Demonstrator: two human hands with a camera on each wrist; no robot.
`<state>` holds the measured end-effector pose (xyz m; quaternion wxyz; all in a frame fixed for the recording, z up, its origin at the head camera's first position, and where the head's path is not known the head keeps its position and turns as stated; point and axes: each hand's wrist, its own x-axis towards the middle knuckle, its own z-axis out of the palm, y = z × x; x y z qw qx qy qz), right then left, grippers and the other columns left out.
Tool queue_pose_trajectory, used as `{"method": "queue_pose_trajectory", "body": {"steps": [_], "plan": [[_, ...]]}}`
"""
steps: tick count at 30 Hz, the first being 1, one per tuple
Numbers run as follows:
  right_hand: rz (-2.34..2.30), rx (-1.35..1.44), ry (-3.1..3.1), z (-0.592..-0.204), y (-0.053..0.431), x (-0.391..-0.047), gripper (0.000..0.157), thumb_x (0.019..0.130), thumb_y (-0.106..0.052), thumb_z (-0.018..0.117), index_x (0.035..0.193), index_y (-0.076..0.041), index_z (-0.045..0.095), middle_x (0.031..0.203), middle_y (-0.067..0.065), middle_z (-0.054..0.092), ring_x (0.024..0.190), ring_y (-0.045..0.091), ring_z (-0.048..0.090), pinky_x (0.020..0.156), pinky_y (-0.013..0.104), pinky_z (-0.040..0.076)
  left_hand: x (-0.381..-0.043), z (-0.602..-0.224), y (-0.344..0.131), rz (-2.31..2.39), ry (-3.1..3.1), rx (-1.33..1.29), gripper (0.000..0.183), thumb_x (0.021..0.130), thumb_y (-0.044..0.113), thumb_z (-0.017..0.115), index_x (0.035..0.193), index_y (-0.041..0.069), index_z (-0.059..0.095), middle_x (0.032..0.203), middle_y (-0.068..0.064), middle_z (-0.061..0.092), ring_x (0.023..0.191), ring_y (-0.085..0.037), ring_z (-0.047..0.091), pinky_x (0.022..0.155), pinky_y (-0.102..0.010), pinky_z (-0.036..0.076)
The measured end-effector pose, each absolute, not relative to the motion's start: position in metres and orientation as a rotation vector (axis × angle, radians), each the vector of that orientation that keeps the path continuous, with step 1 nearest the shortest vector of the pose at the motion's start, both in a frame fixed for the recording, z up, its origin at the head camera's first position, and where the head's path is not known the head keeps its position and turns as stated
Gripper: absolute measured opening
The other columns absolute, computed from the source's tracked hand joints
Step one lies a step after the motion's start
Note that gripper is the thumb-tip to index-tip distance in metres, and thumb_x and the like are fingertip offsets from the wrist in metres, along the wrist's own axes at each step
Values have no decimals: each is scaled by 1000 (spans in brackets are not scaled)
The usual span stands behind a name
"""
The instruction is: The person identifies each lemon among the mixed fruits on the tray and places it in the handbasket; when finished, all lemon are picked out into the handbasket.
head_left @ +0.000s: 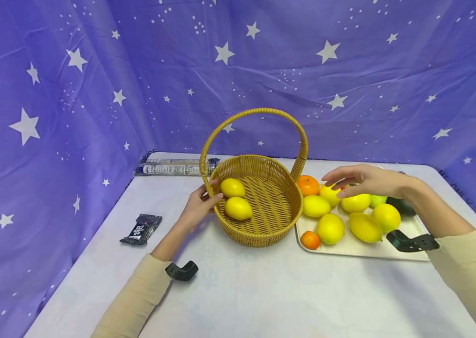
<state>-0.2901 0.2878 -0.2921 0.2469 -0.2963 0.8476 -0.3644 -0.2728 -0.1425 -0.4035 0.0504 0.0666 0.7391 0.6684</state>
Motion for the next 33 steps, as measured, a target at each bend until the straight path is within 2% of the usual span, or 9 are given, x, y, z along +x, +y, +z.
{"method": "queue_pose_trajectory", "body": {"steps": [8, 13, 18, 22, 27, 33], "plan": [[-966, -661, 2443, -328, 340, -268, 50, 94, -19, 64, 139, -1, 48, 133, 21, 54, 121, 40, 50, 88, 24, 49, -271, -400, -143, 2030, 2250, 217, 58, 99, 12, 57, 150, 3, 32, 146, -24, 38, 124, -39, 50, 90, -49, 52], [-947, -568, 2449, -341, 349, -258, 54, 94, -21, 66, 138, 3, 46, 131, 25, 54, 117, 41, 54, 86, 22, 51, -271, -400, -143, 2037, 2239, 209, 57, 99, 12, 57, 150, 4, 32, 147, -23, 38, 124, -39, 49, 92, -52, 50], [-984, -519, 2440, -350, 346, -250, 55, 92, -21, 68, 136, 4, 48, 131, 27, 52, 116, 41, 54, 84, 25, 53, -271, -402, -142, 2039, 2232, 210, 57, 99, 12, 56, 151, 5, 32, 147, -24, 37, 125, -39, 49, 93, -51, 50], [-989, -511, 2445, -356, 340, -245, 57, 91, -23, 70, 137, 3, 49, 134, 27, 49, 116, 41, 53, 85, 32, 55, -270, -402, -142, 2042, 2230, 212, 57, 99, 12, 56, 151, 4, 32, 146, -24, 37, 124, -39, 49, 91, -50, 51], [-1054, -367, 2362, -361, 335, -241, 64, 90, -23, 71, 141, 4, 43, 135, 33, 44, 110, 35, 56, 80, 40, 57, -270, -401, -142, 2046, 2227, 219, 58, 99, 12, 56, 151, 4, 31, 146, -25, 37, 124, -40, 49, 92, -50, 51], [-1122, -263, 2321, -365, 337, -239, 66, 89, -22, 71, 141, 5, 41, 132, 34, 45, 102, 30, 59, 77, 41, 58, -271, -402, -142, 2048, 2225, 215, 58, 99, 12, 56, 151, 4, 31, 146, -24, 37, 124, -39, 49, 91, -50, 51]]}}
